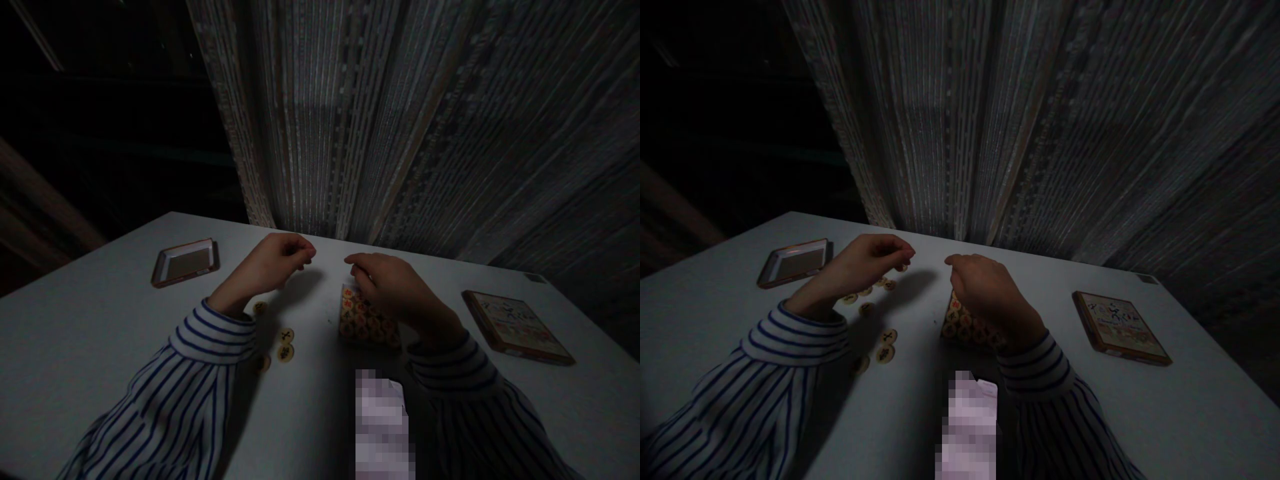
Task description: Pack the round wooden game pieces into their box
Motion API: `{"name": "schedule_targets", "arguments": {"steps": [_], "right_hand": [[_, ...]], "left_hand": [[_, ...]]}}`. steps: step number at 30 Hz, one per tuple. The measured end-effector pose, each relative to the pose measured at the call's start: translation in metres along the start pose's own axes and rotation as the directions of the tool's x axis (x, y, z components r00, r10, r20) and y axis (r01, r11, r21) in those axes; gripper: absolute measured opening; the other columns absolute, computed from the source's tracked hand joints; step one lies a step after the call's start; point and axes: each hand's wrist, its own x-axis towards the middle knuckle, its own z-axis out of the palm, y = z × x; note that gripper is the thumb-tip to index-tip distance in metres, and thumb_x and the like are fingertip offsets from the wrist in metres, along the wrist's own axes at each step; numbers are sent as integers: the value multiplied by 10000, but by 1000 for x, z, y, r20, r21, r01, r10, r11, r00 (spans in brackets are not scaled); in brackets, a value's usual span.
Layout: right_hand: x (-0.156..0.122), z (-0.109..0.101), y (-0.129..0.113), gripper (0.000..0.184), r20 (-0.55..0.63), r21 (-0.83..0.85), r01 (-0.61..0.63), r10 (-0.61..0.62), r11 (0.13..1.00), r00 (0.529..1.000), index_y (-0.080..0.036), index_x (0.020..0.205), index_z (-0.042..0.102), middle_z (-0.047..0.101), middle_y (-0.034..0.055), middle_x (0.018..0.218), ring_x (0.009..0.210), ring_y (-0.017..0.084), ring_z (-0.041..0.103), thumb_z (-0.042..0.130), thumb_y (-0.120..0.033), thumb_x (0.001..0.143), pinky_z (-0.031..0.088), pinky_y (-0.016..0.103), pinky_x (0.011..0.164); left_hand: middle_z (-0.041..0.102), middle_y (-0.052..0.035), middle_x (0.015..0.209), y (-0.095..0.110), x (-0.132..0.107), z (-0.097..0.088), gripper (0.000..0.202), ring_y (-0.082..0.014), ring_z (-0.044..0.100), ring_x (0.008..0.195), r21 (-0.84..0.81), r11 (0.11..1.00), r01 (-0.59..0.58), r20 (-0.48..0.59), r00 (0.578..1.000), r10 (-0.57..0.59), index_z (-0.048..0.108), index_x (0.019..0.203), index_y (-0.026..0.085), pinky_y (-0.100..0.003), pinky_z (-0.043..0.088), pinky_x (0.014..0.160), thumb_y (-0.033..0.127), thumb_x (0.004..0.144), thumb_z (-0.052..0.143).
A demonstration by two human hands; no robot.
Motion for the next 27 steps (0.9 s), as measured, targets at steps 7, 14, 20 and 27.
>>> {"name": "schedule_targets", "arguments": {"steps": [7,14,20,27], "right_hand": [[-2,-3,-4,345,-41,-3,24,-24,1000,999,-158,1136,604,669,74,1099,990,214,612,388,-185,868,448,328,856],[-3,-6,-6,345,-88,12,36,-35,999,996,-149,1141,604,658,78,1126,1019,217,601,394,-200,872,451,340,873],[-3,-6,-9,338,-78,11,52,-51,999,996,-144,1132,607,662,82,1113,1016,222,600,404,-199,867,454,343,864],[-2,-1,-11,336,-38,-20,82,-83,996,996,-148,1114,614,662,93,1098,997,218,599,393,-216,869,453,344,851]], "left_hand": [[600,-7,615,3,-4,-8,192,-115,543,564,-46,996,-81,-64,995,78,646,740,146,-210,423,514,329,717,593],[613,-9,618,7,-14,-11,197,-113,546,556,-78,995,-65,-119,991,55,644,725,142,-209,422,508,333,691,611],[634,-18,654,-5,-33,-13,220,-116,560,568,-65,998,-15,-151,988,5,645,747,142,-206,429,506,354,695,618],[649,-30,692,-35,-61,-8,257,-127,562,566,-105,994,38,-208,976,-60,645,761,147,-232,450,526,396,714,607]]}}
